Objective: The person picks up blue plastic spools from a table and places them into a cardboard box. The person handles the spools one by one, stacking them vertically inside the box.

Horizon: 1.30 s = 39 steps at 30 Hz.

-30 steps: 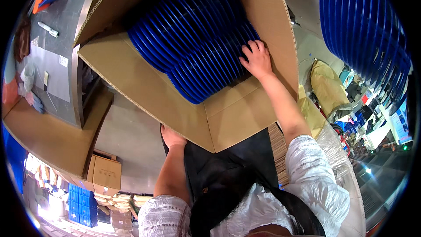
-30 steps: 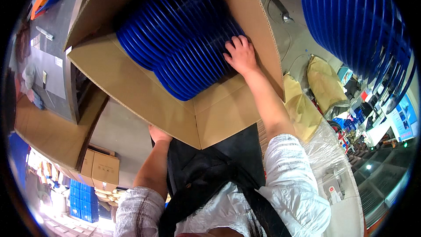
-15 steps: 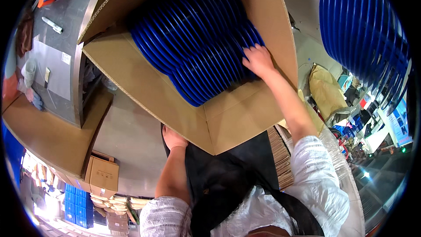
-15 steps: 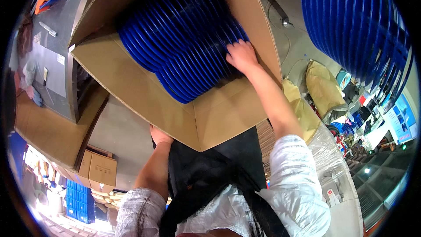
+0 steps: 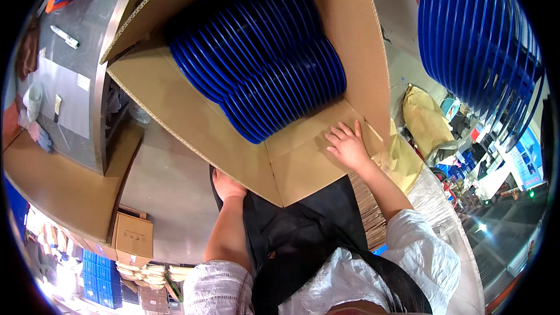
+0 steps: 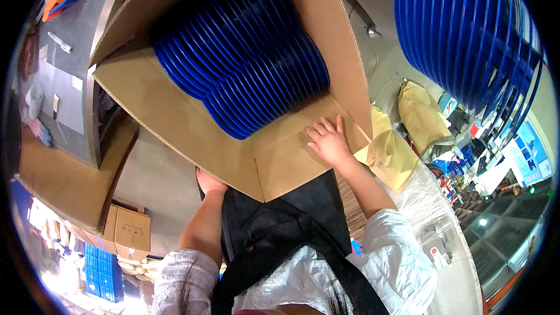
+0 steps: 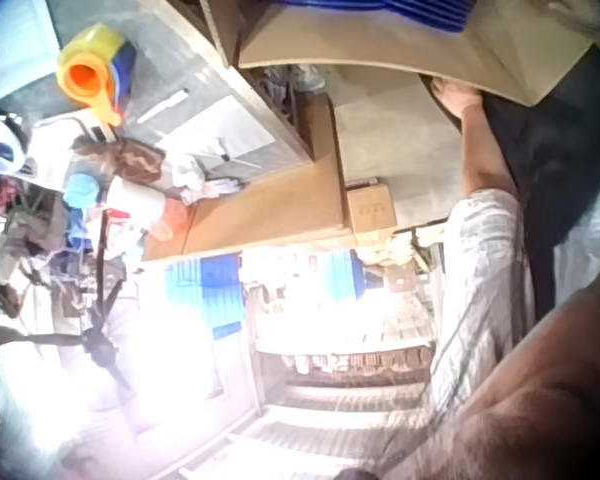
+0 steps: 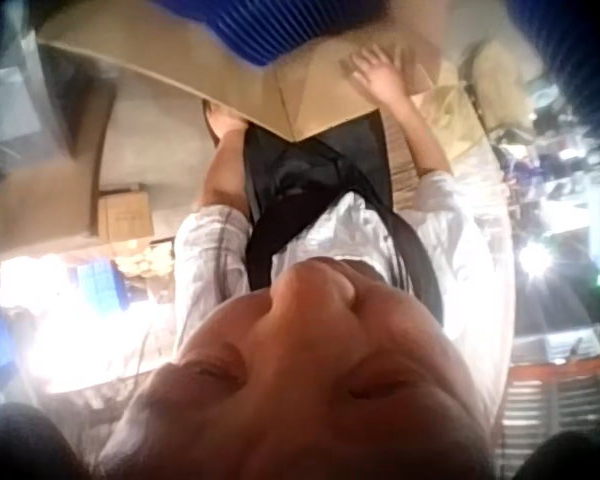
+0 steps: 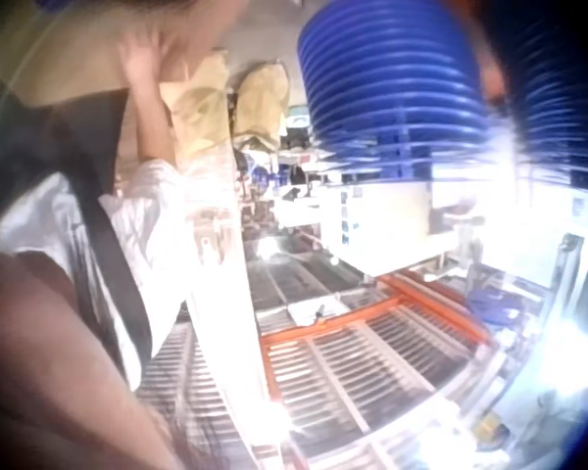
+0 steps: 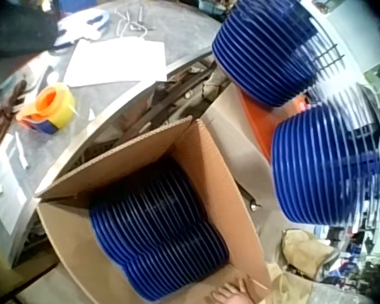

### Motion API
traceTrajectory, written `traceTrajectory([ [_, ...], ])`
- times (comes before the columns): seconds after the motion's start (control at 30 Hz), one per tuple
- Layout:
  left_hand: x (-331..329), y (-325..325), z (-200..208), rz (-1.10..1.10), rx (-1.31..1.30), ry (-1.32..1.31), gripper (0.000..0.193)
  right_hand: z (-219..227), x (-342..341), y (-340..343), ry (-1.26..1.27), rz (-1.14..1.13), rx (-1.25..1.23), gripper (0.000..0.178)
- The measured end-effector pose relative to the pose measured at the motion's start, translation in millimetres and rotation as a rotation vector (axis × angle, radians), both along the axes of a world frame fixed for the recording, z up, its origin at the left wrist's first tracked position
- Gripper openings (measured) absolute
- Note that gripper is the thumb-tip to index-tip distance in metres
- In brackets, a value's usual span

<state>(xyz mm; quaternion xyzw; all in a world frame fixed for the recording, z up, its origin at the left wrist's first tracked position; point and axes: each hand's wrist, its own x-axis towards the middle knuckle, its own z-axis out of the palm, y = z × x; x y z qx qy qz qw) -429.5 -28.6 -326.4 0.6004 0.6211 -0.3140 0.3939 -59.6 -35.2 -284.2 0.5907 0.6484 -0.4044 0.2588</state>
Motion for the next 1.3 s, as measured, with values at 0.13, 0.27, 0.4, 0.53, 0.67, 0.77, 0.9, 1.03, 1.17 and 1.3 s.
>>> traceTrajectory([
  [0.13,0.3,7.8,4.6,-0.071,0.008,0.006,0.044,-30.0,-2.9,51.1,0.172,-0.111,0.273,0.042],
  [0.27,-0.8,13.3,7.0,-0.099,-0.066,0.044,0.045,-61.0,-20.0,160.0,0.289,-0.245,0.676,0.047],
  [0.4,0.0,15.5,6.4,-0.107,-0.080,0.051,0.045,-87.6,-34.4,255.2,0.287,-0.127,0.831,0.048],
  [0.53,-1.1,17.4,6.3,-0.100,-0.103,0.028,0.044,-121.3,-41.1,290.9,0.071,0.012,0.773,0.040],
  [0.67,-4.8,16.1,7.2,-0.040,-0.043,0.014,0.041,-131.4,-44.2,300.5,0.014,0.043,0.729,0.042],
  [0.77,-5.3,16.7,9.6,-0.010,-0.028,0.004,0.040,-133.3,-42.6,298.9,0.043,0.036,0.736,0.044],
  [0.9,-1.8,22.8,11.7,0.008,-0.052,-0.009,0.041,-141.4,-36.6,293.3,0.141,-0.043,0.852,0.049],
  [1.03,-2.8,19.2,12.6,-0.002,-0.040,-0.004,0.043,-142.4,-42.7,286.6,-0.001,-0.056,0.811,0.049],
  [1.17,-4.1,21.4,13.7,0.018,-0.070,-0.011,0.045,-136.0,-53.8,285.1,-0.142,-0.022,0.693,0.044],
  [1.3,-2.5,24.4,16.5,0.006,-0.062,-0.027,0.047,-142.0,-51.1,293.6,-0.130,-0.112,0.478,0.035],
])
